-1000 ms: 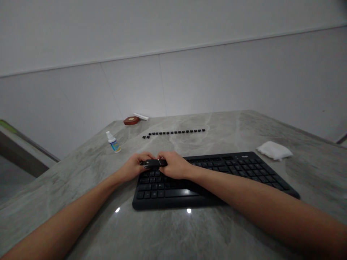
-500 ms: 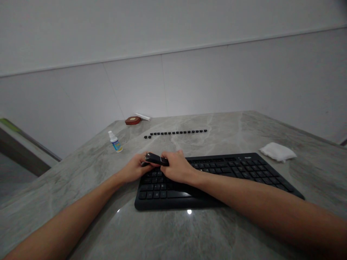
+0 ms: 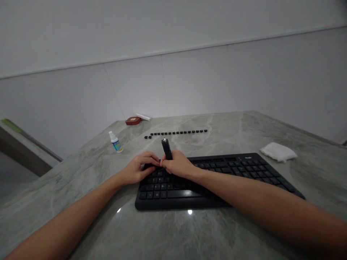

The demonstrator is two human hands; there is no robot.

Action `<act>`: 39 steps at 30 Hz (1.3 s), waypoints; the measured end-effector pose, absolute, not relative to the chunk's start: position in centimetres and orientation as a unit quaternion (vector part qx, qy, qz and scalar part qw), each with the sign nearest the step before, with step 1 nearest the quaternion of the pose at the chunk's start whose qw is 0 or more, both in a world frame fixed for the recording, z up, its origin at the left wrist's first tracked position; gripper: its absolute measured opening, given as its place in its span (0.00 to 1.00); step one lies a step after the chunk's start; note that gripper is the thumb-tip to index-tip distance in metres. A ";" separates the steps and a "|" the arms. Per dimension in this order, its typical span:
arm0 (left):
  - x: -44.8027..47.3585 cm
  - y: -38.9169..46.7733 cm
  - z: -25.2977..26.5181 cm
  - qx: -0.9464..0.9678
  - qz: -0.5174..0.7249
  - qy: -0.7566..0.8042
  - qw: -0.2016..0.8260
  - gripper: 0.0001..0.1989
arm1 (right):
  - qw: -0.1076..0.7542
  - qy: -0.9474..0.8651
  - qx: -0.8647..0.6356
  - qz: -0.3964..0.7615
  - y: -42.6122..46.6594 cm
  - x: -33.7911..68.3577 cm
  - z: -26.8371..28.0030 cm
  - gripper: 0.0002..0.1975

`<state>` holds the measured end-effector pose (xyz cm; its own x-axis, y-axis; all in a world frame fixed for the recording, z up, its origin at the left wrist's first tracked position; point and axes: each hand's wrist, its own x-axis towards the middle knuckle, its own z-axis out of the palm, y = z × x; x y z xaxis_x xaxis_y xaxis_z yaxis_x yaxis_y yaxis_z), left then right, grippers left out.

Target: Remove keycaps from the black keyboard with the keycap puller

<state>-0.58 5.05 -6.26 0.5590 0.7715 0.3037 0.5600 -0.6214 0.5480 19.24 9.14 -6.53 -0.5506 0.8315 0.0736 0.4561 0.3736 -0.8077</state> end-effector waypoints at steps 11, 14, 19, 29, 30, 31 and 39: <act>-0.6 5.3 -6.7 0.889 0.255 0.351 0.146 0.07 | 0.270 -0.765 -0.379 0.446 9.5 19.2 -7.3 0.08; -0.5 5.4 -6.7 0.906 0.248 0.329 0.095 0.07 | 0.291 -0.760 -0.372 0.446 9.4 19.1 -7.3 0.08; -0.5 5.3 -6.4 0.923 0.241 0.297 0.053 0.08 | 0.302 -0.756 -0.375 0.443 9.3 19.0 -7.5 0.08; -0.4 5.2 -6.3 0.920 0.234 0.305 0.073 0.08 | 0.311 -0.765 -0.372 0.423 9.4 19.0 -7.5 0.08; -0.3 5.2 -6.3 0.920 0.233 0.306 0.074 0.08 | 0.310 -0.767 -0.374 0.420 9.4 19.0 -7.5 0.08; -0.3 5.2 -6.3 0.920 0.233 0.305 0.075 0.08 | 0.308 -0.769 -0.374 0.417 9.5 19.0 -7.6 0.08; -0.2 5.3 -6.2 0.919 0.239 0.303 0.079 0.08 | 0.299 -0.776 -0.377 0.407 9.4 19.1 -7.4 0.09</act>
